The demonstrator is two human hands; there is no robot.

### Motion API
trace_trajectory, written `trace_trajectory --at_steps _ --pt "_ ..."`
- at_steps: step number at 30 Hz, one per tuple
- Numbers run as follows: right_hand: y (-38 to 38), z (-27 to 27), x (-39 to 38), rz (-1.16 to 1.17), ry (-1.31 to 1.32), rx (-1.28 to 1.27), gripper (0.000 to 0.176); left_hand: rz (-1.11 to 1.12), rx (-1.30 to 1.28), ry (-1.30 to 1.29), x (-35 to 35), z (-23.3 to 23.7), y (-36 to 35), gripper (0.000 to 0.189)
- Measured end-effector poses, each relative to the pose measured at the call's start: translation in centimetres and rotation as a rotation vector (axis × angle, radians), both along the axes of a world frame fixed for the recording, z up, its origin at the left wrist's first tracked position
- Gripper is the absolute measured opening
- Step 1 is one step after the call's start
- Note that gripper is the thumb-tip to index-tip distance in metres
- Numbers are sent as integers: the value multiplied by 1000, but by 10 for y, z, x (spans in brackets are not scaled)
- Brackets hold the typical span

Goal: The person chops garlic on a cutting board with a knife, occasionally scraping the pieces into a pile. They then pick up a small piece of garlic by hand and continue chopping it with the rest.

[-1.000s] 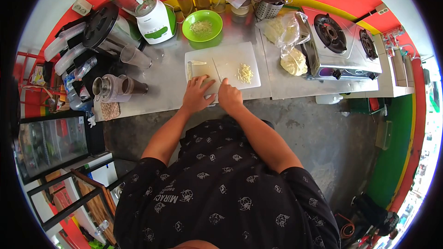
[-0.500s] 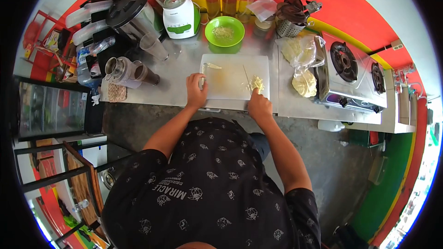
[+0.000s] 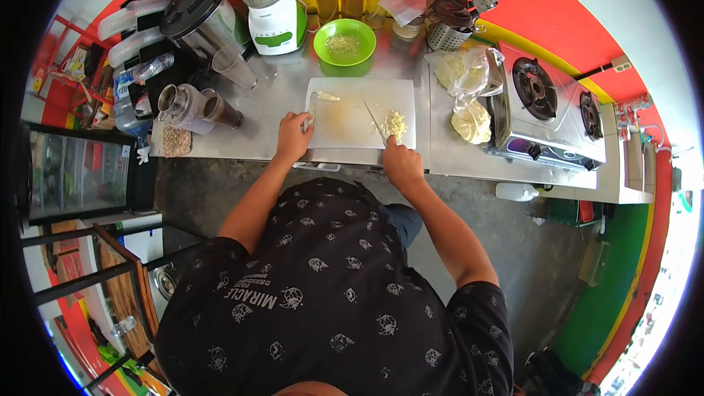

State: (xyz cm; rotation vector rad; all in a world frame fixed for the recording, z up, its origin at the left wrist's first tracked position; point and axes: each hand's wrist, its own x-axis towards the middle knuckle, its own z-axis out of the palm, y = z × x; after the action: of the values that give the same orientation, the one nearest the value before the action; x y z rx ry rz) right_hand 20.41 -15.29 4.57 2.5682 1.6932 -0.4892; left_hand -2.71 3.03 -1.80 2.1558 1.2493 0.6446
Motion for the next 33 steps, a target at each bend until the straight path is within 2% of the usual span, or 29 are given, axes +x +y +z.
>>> trace_trajectory --at_steps 2,6,8,9,11,12,15,18,23,28,30,31,33 --pt "-6 0 4 21 55 1 23 28 33 97 6 -2 0 24" --pt "-17 -4 8 102 120 -23 28 -13 -10 11 5 -8 7 16" --pt "-20 -8 8 110 170 -38 37 101 -217 -266 -1 -1 -2 12" --pt "-23 -12 9 101 174 -36 37 93 -217 -261 -7 1 -7 12" --pt "-29 -20 14 -22 178 6 38 133 -498 -382 -21 4 -16 8" --pt "-30 -19 13 -28 183 3 38 129 -501 -375 -30 3 -20 8" --pt "-26 -6 5 -69 226 -20 39 0 -611 -398 -58 1 -15 7" --pt "-12 -2 -25 -50 383 11 38 -180 -756 -415 -80 0 -5 11" --pt "24 -17 -81 1 600 60 39 -160 -771 -413 -82 -3 2 12" --pt "32 -25 -103 -7 613 15 40 -155 -697 -429 -81 -5 -8 17" --pt "28 -26 -101 -157 616 64 39 -131 -626 -467 -78 -3 -13 22" --pt "24 -26 -99 -153 611 59 39 -127 -628 -473 -76 -3 -16 22" --pt "17 -24 -91 -368 611 179 38 -56 -563 -495 -71 0 -19 24"
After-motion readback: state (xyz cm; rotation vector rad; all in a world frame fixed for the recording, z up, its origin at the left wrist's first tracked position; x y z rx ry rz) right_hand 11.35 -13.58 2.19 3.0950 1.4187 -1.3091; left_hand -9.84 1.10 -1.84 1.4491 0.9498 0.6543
